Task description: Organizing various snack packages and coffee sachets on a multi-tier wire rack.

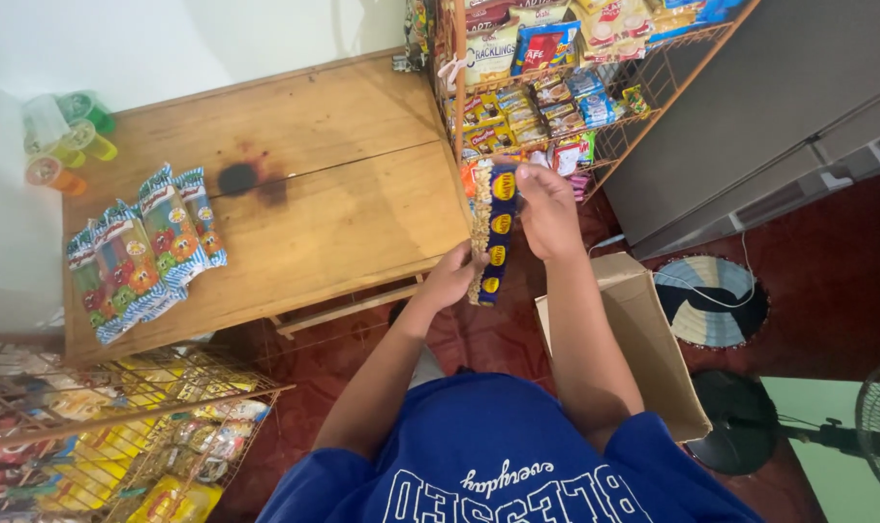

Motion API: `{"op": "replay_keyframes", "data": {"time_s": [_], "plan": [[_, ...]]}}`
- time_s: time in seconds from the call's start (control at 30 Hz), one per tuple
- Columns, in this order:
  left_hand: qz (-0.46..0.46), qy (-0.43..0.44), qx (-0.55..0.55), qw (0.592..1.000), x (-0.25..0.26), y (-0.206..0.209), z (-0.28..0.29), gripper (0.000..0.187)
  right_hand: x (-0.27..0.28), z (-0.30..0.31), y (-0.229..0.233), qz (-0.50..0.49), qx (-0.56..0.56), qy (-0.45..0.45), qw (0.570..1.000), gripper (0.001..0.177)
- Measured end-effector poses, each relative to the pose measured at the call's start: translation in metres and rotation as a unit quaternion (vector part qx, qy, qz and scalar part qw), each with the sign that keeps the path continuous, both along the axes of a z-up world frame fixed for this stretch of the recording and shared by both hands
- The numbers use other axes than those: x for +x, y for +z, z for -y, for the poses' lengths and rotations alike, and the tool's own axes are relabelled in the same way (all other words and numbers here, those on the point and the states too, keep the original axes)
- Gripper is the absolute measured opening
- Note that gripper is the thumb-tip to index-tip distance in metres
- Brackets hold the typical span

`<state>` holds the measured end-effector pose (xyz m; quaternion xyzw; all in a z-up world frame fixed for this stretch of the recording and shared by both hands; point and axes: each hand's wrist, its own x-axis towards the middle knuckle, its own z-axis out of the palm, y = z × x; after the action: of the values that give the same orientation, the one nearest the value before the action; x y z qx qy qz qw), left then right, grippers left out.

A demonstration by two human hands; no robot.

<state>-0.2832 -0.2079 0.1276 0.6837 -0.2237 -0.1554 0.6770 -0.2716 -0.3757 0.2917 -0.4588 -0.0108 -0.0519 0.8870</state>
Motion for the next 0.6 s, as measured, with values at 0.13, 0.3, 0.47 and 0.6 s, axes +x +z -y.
{"op": "replay_keyframes", "data": {"time_s": [0.13, 0.3, 0.47, 0.6], "plan": [[-0.086, 0.013, -0.042, 0.995, 0.006, -0.009, 0.0, 0.033, 0.009, 0.012, -0.029, -0.046, -0.091, 0.034, 0.994, 0.019], [-0.094, 0.004, -0.074, 0.993, 0.01, -0.011, -0.006, 0.035, 0.019, 0.021, -0.065, 0.031, -0.131, -0.038, 0.99, 0.007], [-0.18, 0.007, -0.066, 0.981, 0.003, 0.004, -0.009, 0.04, 0.012, 0.01, -0.035, 0.048, -0.09, -0.059, 0.993, 0.009], [-0.072, -0.014, 0.026, 0.997, -0.006, -0.015, -0.009, 0.038, 0.015, 0.011, -0.036, 0.091, -0.046, -0.058, 0.993, 0.025]]}}
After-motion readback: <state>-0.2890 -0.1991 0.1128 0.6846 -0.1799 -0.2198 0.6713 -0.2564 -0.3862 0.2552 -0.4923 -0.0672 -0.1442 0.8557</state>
